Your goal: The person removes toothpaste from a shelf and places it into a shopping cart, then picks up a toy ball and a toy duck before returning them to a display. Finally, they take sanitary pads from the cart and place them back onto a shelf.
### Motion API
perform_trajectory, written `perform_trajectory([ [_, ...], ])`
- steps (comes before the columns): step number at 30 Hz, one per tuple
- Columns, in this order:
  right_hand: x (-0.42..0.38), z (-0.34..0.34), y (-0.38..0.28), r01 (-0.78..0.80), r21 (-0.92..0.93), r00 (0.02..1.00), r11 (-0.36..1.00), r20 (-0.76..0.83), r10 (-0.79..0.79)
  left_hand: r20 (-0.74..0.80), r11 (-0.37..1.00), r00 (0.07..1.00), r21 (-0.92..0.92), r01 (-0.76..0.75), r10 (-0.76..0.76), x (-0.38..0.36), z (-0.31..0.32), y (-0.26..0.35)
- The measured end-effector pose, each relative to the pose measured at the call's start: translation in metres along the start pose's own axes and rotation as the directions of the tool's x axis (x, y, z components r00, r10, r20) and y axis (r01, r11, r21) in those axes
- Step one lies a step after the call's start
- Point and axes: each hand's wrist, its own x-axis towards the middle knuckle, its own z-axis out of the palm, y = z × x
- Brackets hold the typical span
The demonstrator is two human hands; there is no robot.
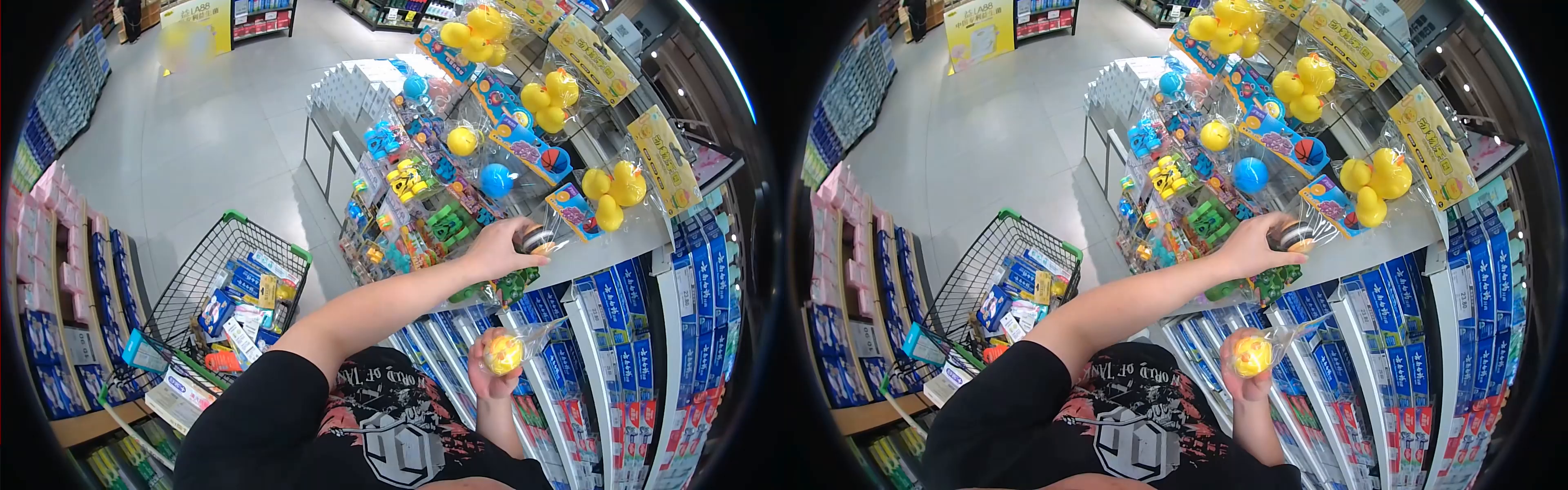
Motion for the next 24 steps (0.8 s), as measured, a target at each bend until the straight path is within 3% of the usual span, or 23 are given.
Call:
perform_trajectory([
  [3,0.0,-0.003,0.005,-0.008,0.06,1.0,0.998,0.016,0.007,-0.026,0.999,1.0,0.045,-0.006,0.007,-0.001,-0.001,-0.003],
  [10,-0.002,0.003,0.004,0.009,-0.162,0.999,0.987,-0.043,-0.017,-0.054,0.998,0.998,0.051,-0.028,0.031,-0.008,-0.004,-0.006],
  [13,-0.004,-0.001,0.004,0.003,-0.173,0.998,0.985,-0.067,-0.015,-0.15,0.968,0.985,0.245,-0.051,0.09,-0.024,-0.01,0.0],
  [16,-0.009,-0.015,0.007,0.001,-0.116,0.998,0.993,-0.057,-0.007,-0.24,0.91,0.935,0.382,-0.157,0.262,-0.042,-0.031,0.004],
  [19,-0.016,-0.02,0.006,-0.006,-0.105,0.998,0.994,-0.059,0.0,-0.356,0.901,0.88,0.403,-0.159,0.315,-0.054,-0.061,-0.01],
  [21,-0.014,-0.023,0.008,0.002,-0.111,0.996,0.994,-0.092,-0.013,-0.394,0.934,0.879,0.332,-0.136,0.268,-0.06,-0.083,-0.032],
  [24,-0.019,-0.034,0.01,-0.013,-0.128,0.996,0.992,-0.084,0.002,-0.451,0.97,0.89,0.239,0.041,0.073,-0.083,-0.104,-0.068],
])
